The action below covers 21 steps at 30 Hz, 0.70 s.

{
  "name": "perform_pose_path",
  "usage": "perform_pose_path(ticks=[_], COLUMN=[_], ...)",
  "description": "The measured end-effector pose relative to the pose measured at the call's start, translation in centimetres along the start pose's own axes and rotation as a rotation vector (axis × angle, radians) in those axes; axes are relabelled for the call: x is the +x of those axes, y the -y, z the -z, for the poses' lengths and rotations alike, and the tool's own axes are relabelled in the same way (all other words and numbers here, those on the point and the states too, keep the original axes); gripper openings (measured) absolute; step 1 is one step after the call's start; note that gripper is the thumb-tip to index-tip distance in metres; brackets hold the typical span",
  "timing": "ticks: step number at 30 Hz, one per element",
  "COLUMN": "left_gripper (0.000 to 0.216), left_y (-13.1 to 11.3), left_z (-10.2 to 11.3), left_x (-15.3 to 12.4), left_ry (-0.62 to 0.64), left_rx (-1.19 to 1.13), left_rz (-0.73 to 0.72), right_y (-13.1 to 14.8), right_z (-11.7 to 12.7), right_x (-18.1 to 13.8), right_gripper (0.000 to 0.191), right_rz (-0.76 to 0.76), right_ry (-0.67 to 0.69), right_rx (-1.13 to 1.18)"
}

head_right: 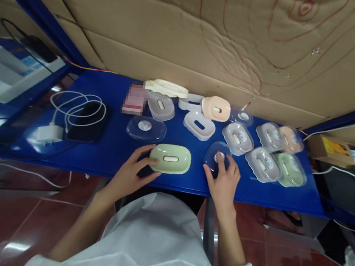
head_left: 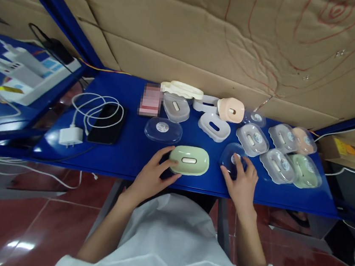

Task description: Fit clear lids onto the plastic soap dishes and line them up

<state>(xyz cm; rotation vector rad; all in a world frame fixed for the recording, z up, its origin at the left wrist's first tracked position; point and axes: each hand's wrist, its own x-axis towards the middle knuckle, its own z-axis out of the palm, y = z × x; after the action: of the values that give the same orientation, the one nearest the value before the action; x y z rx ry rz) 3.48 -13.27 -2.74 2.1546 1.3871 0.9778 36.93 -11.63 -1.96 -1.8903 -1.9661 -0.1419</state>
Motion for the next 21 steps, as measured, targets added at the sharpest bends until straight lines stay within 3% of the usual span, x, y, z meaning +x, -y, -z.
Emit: perform_pose_path(ticks=[2,4,7,11,14,17,21], left_gripper=[0.023,0.028,0.037,0.042,0.043,0.049,0.063], left_y=[0.1,0.2,0.3,0.3,0.3,0.3,0.2], left_z=[0.1,0.1,0.2,0.3,0.3,0.1,-0.2], left_x=[0.0,0.0,0.1,0.1,0.0,-0.1,-0.2], left_ry=[0.01,0.03,0.056,0.059,0.042,0.019,-0.026], left_rx=[-0.044,-0.078,-0.099,-0.103,-0.113,-0.12,-0.095], left_rz=[0.022,0.044,0.054,0.043,0.053,0.052,0.017], right_y=[-0.6,-1.2,-1.9,-2.4,-2.3,-0.9,3.4], right_z=[0.8,1.6,1.8,0.6,0.1,0.2,0.1], right_x=[-1.5,-2.8,-3.8,-3.1,-1.7,-0.5,-0.7], right_gripper=[0.043,0.045,0.042,0.06,0.059,0.053,0.05], right_rz=[0.055,0.078,-0.002,0.036,0.04,0.036,0.116], right_ry=[0.059,0.083,0.055,0.113,0.019,-0.085,-0.063], right_rx=[0.045,0.097,0.153,0.198,0.28,0.369,0.44])
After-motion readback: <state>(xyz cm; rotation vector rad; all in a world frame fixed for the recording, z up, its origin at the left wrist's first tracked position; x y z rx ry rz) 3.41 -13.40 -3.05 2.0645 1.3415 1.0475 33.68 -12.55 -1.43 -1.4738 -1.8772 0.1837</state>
